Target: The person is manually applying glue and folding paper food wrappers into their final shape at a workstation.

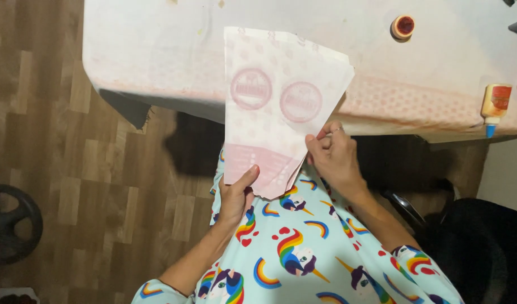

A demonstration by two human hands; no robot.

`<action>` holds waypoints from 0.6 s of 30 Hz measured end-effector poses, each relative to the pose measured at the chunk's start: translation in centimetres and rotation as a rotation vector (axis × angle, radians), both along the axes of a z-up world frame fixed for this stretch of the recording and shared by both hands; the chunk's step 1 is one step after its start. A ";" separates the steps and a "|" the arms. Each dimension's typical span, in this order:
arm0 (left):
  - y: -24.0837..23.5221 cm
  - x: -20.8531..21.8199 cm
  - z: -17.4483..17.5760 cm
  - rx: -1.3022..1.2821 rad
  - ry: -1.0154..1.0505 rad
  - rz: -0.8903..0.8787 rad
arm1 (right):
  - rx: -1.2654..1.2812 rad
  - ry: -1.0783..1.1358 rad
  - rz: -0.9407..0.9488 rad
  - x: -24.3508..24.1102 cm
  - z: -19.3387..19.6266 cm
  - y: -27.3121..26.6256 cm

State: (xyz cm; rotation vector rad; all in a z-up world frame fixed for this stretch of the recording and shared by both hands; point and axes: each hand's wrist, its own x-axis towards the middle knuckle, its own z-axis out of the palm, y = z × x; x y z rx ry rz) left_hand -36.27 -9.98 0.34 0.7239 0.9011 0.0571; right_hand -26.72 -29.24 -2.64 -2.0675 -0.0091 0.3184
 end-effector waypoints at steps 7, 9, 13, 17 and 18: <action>-0.3 1.0 1.2 0.017 0.060 0.068 | -0.363 -0.536 -0.157 6.7 3.6 -2.9; -0.3 1.3 1.7 0.004 0.082 0.091 | -0.229 -0.756 0.125 9.8 5.1 -1.9; 0.8 1.4 0.8 -0.116 0.124 0.033 | -0.286 -0.523 0.364 14.4 4.2 -0.3; 1.0 1.3 0.2 -0.087 0.128 -0.002 | -0.387 -0.262 0.503 17.5 3.9 0.6; 1.0 1.2 0.1 -0.064 0.139 -0.023 | -0.396 -0.221 0.524 17.9 3.9 0.6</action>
